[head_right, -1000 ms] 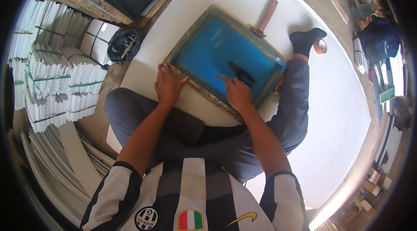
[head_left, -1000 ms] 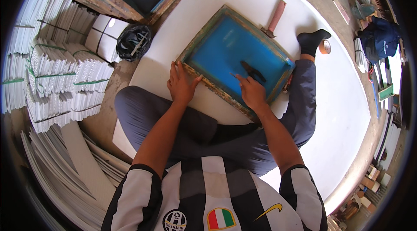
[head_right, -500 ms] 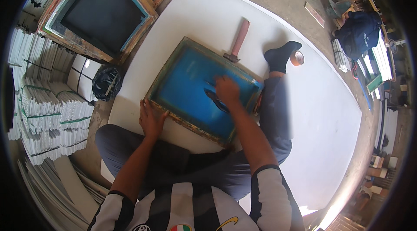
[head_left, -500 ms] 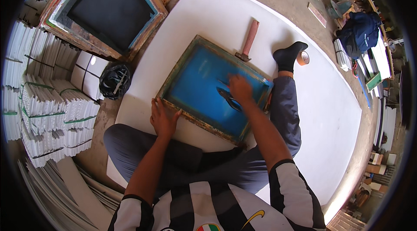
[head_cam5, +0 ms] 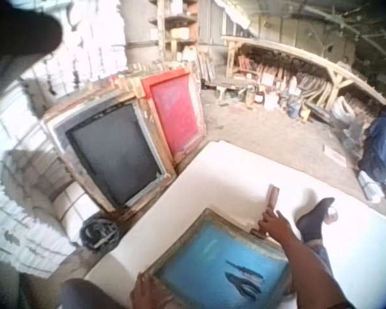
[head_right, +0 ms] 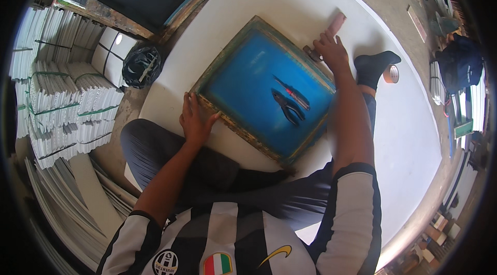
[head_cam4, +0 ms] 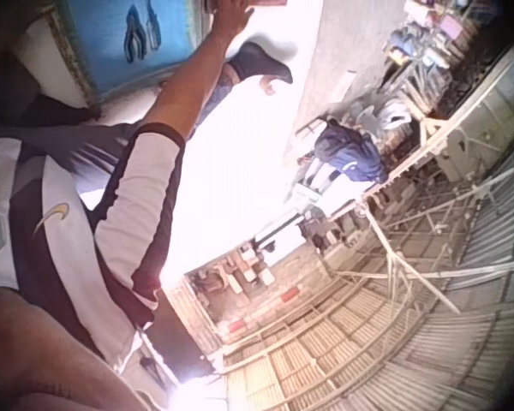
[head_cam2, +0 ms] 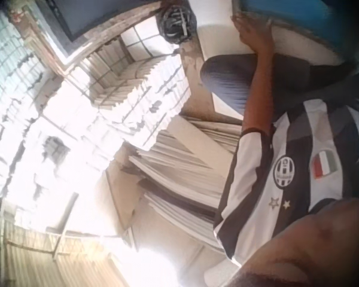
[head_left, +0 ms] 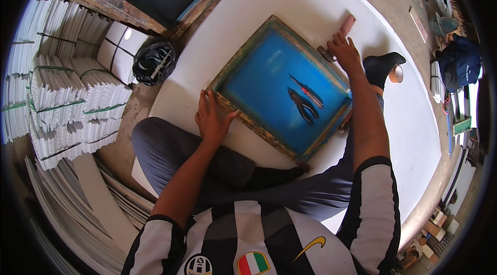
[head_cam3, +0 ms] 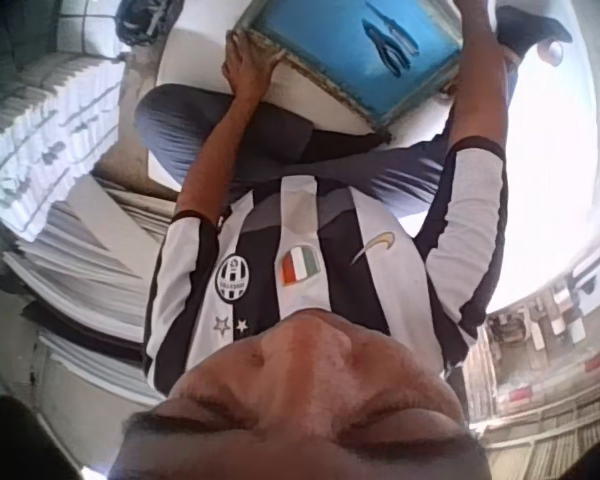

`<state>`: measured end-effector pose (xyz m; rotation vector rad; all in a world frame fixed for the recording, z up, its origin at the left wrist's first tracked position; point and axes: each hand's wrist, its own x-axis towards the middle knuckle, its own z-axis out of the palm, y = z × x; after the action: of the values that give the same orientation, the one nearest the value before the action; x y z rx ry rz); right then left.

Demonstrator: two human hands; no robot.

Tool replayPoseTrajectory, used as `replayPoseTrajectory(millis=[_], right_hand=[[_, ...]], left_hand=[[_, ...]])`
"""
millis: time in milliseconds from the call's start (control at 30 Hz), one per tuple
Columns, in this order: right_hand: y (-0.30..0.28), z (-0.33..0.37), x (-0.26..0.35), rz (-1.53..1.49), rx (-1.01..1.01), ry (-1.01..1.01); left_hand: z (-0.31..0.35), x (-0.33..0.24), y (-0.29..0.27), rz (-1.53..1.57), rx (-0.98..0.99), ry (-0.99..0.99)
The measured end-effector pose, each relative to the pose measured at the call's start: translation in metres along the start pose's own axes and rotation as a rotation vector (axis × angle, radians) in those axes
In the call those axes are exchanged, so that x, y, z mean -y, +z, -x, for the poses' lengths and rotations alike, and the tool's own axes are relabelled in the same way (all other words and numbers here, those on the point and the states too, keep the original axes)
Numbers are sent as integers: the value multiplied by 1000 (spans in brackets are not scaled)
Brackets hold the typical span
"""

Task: The person sits on the floor and works on a rectangular frame with a blue backing. They use a screwdriver to tighten screws along the frame's edges and occasionally use pliers to adjust components. The person repeatedly repositions the frame and manipulates the fasteners to secure the assembly.

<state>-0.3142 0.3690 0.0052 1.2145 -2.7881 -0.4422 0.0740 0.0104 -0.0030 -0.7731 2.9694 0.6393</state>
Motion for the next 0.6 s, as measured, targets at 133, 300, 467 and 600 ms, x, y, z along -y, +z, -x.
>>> replayPoseTrajectory(millis=[133, 300, 467, 600], right_hand=[[-21, 13, 15, -149, -117, 114], [-107, 51, 81, -626, -272, 309], [-162, 105, 157, -1197, -213, 316], [-150, 136, 202, -1559, 0, 476]], left_hand=[[2, 3, 4, 30, -28, 7], [2, 0, 1, 74, -49, 26], [-1, -2, -3, 102, -44, 12], [1, -5, -6, 104, -41, 6]])
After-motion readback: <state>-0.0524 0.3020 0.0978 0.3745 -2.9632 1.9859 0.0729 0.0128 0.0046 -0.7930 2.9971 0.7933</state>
